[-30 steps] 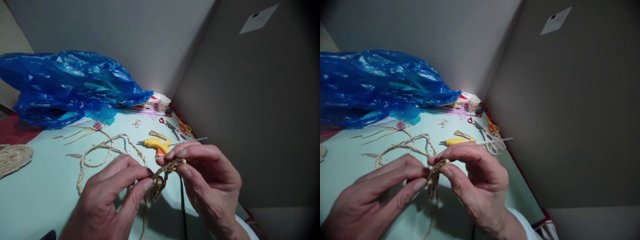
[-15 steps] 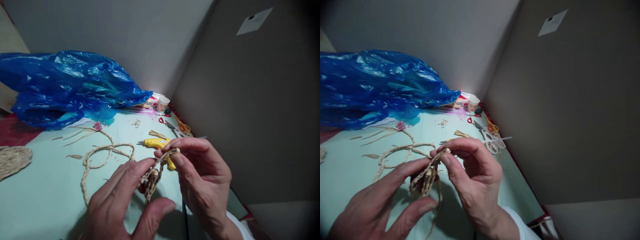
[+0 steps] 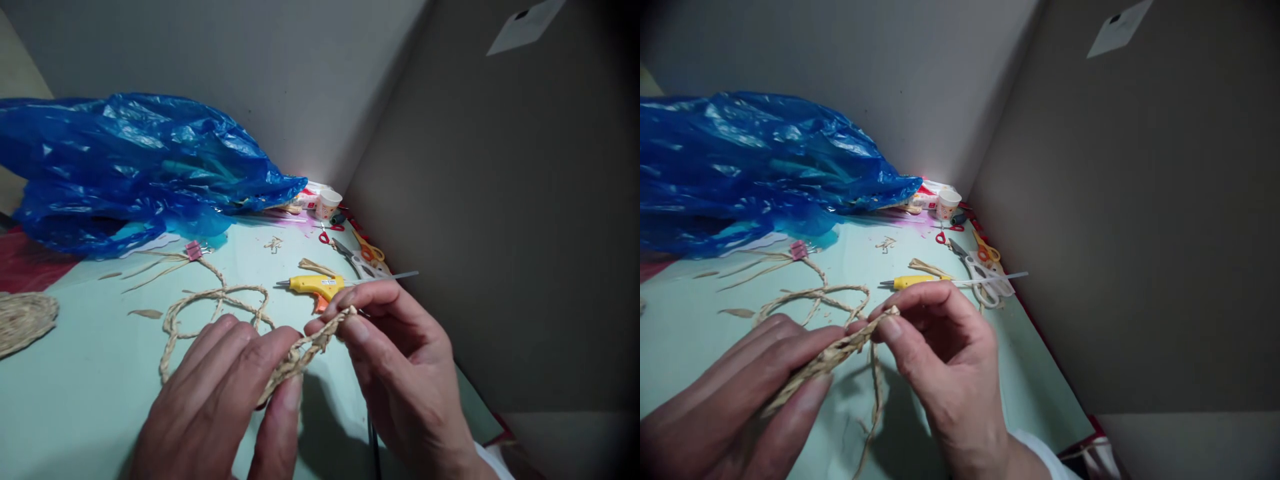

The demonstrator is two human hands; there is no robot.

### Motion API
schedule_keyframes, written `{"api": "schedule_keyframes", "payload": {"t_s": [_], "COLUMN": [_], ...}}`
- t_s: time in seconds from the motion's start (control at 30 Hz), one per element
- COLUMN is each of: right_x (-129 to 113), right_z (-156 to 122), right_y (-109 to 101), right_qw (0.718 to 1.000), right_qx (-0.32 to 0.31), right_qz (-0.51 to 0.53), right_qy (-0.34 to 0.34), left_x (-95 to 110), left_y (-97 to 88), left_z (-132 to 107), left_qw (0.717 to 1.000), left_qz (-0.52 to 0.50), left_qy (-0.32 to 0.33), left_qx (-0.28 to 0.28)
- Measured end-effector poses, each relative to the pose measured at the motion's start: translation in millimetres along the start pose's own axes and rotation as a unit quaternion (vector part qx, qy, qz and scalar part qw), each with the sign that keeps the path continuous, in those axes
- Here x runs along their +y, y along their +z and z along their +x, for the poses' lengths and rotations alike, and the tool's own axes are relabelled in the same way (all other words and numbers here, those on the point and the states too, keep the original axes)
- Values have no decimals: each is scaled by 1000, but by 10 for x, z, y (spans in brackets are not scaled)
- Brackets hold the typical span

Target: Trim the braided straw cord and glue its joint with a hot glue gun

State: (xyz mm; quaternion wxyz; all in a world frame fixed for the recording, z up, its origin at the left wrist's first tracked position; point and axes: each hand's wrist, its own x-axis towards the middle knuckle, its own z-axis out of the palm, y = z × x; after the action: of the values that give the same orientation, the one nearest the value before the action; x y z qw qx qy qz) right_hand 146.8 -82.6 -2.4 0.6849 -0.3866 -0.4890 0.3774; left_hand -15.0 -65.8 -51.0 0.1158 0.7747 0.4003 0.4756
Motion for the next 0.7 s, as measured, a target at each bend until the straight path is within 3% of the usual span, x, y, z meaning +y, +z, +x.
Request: {"api": "schedule_keyframes", "payload": {"t_s": [0.17,0.27,0.37,0.5,0.7], "right_x": [-11,-91,-208,-318,-327], "right_z": [4,14,46,114,113], "right_y": [-13,-68,-153,-240,-336], "right_qw": [1000,996,974,931,906], "right_qx": [-21,-40,-108,-210,-248], "right_qz": [1,-79,-198,-295,-339], "right_qy": [4,5,7,-44,-62], "left_x": [-84,-139,-173,-172,-142], "left_y": [10,-1,-10,19,86], "left_z": [3,18,18,-9,42], "left_qw": [1000,999,999,997,992], "left_qz": [6,5,1,-14,-35], "left_qy": [17,34,40,59,84], "left_qx": [-4,-9,-27,-44,-91]}}
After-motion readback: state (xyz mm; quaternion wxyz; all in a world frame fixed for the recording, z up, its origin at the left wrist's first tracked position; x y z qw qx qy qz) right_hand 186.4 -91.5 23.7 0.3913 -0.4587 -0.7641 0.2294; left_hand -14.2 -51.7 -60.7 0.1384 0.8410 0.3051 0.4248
